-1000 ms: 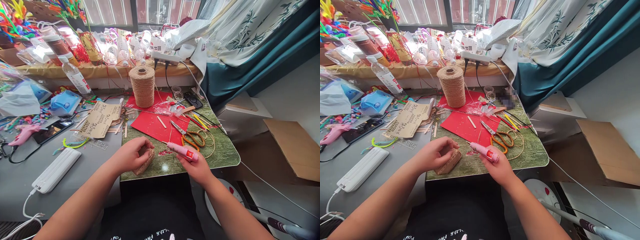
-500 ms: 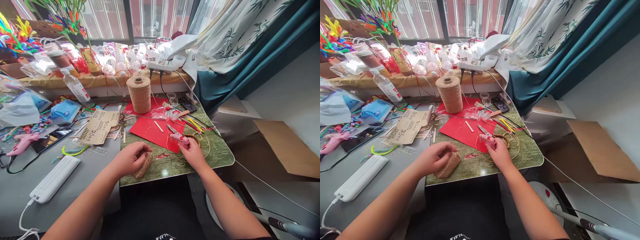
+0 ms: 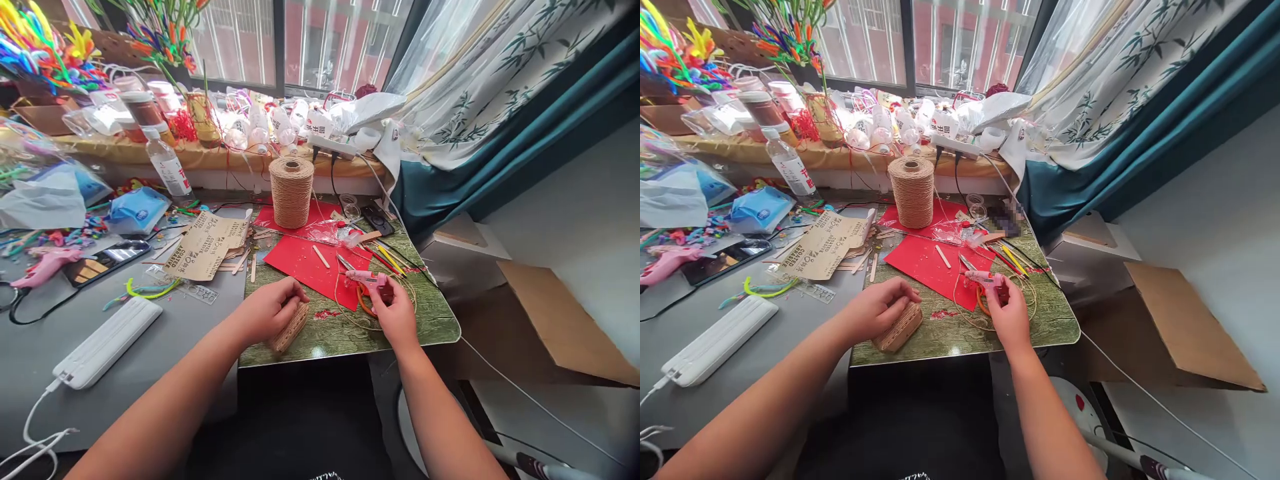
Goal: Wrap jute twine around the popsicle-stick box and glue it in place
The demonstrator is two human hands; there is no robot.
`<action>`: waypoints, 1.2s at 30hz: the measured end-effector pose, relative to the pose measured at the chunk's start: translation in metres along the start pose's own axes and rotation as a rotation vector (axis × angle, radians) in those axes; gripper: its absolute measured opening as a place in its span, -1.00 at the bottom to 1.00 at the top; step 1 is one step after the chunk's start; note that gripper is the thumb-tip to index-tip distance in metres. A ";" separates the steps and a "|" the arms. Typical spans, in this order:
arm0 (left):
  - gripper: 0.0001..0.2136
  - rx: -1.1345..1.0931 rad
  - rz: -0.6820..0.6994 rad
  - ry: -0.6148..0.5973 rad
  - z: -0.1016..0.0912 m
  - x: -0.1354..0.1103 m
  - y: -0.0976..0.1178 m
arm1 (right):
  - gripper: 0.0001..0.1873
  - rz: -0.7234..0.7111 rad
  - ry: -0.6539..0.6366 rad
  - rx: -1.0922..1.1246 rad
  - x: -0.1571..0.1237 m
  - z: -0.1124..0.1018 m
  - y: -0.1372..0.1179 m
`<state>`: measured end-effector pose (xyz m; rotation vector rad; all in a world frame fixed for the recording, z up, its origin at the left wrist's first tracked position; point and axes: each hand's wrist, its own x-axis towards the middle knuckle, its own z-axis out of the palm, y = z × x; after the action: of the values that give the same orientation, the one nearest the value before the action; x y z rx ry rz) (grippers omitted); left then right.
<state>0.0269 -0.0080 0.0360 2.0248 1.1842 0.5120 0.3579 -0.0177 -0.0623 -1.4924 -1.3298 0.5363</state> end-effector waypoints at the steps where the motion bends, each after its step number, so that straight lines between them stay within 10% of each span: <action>1: -0.82 -0.005 0.004 0.000 0.000 0.000 0.000 | -0.36 0.013 0.015 0.030 -0.002 0.002 -0.001; 6: -0.83 -0.002 0.021 0.002 0.000 -0.001 -0.003 | -0.43 -0.007 0.142 0.001 0.004 -0.002 -0.006; 17: -0.81 0.016 -0.012 -0.016 0.002 0.004 -0.007 | -0.46 0.058 0.436 -0.236 0.055 -0.122 0.056; 25: -0.79 0.019 -0.028 -0.025 0.003 0.004 -0.006 | -0.49 0.102 0.394 -0.338 0.040 -0.119 0.075; 30: -0.81 0.012 -0.016 -0.007 0.004 0.003 -0.004 | -0.47 -0.167 0.545 -0.461 0.025 -0.100 0.035; 36: -0.80 -0.009 -0.015 0.021 0.005 0.003 0.000 | -0.70 -0.457 -0.248 -0.082 -0.004 -0.015 -0.057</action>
<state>0.0318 -0.0071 0.0322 2.0065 1.2067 0.5312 0.3436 -0.0345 -0.0071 -1.1554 -1.8418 0.3794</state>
